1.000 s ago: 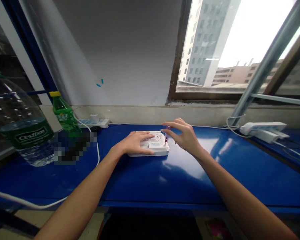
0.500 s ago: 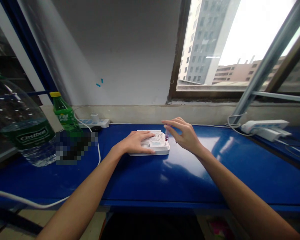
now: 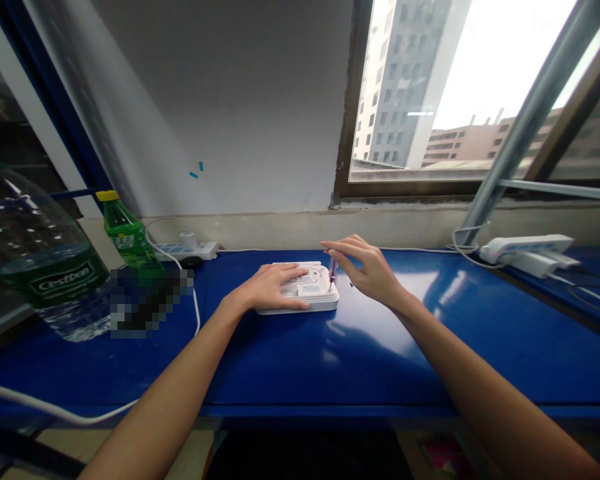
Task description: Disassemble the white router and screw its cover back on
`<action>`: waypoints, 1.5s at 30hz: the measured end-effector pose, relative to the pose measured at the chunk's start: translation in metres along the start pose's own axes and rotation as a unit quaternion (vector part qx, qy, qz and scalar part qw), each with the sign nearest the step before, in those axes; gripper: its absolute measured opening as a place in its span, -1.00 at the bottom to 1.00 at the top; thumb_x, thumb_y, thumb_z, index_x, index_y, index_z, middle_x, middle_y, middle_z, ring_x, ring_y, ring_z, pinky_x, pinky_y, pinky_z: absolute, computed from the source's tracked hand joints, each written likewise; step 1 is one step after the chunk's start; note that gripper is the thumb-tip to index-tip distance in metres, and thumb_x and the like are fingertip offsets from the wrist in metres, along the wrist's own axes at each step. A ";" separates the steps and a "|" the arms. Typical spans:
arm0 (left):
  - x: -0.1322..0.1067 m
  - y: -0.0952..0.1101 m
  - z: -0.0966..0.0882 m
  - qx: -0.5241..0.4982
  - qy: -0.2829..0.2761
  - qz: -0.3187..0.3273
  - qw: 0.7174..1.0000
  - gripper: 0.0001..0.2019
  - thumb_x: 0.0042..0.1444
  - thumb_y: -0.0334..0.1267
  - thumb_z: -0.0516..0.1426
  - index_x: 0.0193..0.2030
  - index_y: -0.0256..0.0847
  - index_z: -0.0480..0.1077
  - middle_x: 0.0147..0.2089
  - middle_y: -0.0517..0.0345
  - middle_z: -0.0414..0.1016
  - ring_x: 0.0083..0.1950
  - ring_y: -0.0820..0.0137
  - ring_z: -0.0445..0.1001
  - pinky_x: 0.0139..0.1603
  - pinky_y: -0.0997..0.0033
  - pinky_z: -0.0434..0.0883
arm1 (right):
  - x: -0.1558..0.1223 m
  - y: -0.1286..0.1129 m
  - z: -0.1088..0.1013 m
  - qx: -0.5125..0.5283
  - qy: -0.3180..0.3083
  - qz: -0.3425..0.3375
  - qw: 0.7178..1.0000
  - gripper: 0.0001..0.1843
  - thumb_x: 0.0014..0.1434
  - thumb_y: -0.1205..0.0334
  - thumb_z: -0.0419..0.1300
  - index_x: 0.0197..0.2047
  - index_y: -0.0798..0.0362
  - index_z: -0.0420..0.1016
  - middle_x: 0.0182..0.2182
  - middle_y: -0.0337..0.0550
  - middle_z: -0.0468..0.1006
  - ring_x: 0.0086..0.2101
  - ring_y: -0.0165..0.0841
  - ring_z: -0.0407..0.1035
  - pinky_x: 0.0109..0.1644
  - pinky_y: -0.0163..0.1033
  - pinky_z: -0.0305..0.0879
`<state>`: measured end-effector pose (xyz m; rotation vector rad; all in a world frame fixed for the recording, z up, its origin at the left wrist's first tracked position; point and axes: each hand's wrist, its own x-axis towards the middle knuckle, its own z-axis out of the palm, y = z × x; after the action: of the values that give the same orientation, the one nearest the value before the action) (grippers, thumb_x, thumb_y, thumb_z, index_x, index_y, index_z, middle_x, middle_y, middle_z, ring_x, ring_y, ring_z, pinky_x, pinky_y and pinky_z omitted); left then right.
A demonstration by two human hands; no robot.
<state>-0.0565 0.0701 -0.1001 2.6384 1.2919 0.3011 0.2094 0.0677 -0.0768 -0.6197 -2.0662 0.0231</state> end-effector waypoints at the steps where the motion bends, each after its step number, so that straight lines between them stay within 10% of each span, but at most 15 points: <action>1: 0.000 0.000 0.000 -0.001 0.001 0.000 1.000 -0.06 0.04 0.49 0.13 0.48 0.06 0.16 0.53 0.06 0.08 0.52 0.03 0.09 0.50 0.05 0.03 | 0.000 0.000 0.000 0.012 -0.010 0.000 1.000 -0.65 0.43 0.25 0.08 0.18 -0.06 0.56 -0.09 -0.11 0.66 -0.08 -0.21 0.45 0.04 -0.03 0.37; 10: 0.001 0.000 0.000 0.002 0.000 0.004 1.000 -0.06 0.05 0.49 0.12 0.47 0.06 0.17 0.52 0.09 0.11 0.51 0.03 0.11 0.50 0.06 0.03 | 0.003 -0.004 -0.001 -0.013 0.030 0.003 0.999 -0.87 0.28 0.19 0.31 -0.14 -0.04 0.69 -0.35 -0.14 0.62 -0.29 -0.25 0.43 -0.16 -0.12 0.36; 16: 0.002 0.000 0.001 0.007 0.002 0.007 1.000 -0.05 0.04 0.49 0.13 0.48 0.05 0.16 0.52 0.07 0.11 0.51 0.05 0.10 0.50 0.05 0.03 | 0.000 -0.001 0.000 0.037 -0.015 -0.009 0.999 -0.63 0.42 0.26 0.10 0.22 -0.03 0.54 -0.01 -0.06 0.63 -0.03 -0.23 0.47 0.08 -0.05 0.39; 25: 0.001 0.001 0.000 0.007 0.004 0.008 1.000 -0.06 0.05 0.50 0.12 0.47 0.07 0.17 0.51 0.08 0.13 0.51 0.05 0.12 0.50 0.05 0.05 | 0.003 -0.002 -0.001 -0.009 0.009 0.002 1.000 -0.82 0.28 0.14 0.32 -0.08 -0.04 0.69 -0.36 -0.14 0.56 -0.30 -0.26 0.42 -0.18 -0.12 0.38; 31: 0.002 -0.001 0.002 0.006 0.003 0.002 1.000 -0.05 0.04 0.49 0.13 0.48 0.06 0.16 0.52 0.08 0.10 0.52 0.05 0.09 0.50 0.03 0.02 | 0.002 -0.001 -0.002 0.045 -0.013 0.007 0.999 -0.64 0.41 0.25 0.10 0.17 -0.10 0.59 -0.10 -0.09 0.66 -0.09 -0.22 0.48 0.04 -0.01 0.41; 38: 0.000 0.002 0.000 0.005 0.004 0.003 1.000 -0.06 0.04 0.51 0.12 0.47 0.08 0.16 0.52 0.09 0.11 0.50 0.02 0.12 0.49 0.02 0.05 | 0.003 -0.004 -0.002 0.009 0.013 0.016 1.000 -0.86 0.28 0.18 0.30 -0.14 -0.08 0.71 -0.36 -0.15 0.60 -0.30 -0.26 0.44 -0.18 -0.11 0.37; 45: 0.002 0.000 0.001 0.011 -0.001 -0.002 1.000 -0.05 0.04 0.50 0.12 0.48 0.08 0.15 0.53 0.09 0.10 0.51 -0.01 0.10 0.49 -0.01 0.03 | 0.002 -0.005 0.000 0.079 -0.043 0.019 0.996 -0.63 0.41 0.23 0.11 0.21 -0.09 0.55 -0.02 -0.08 0.64 -0.04 -0.23 0.48 0.08 -0.03 0.40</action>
<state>-0.0549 0.0711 -0.1011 2.6539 1.3070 0.2851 0.2070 0.0644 -0.0740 -0.5693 -2.1107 0.2363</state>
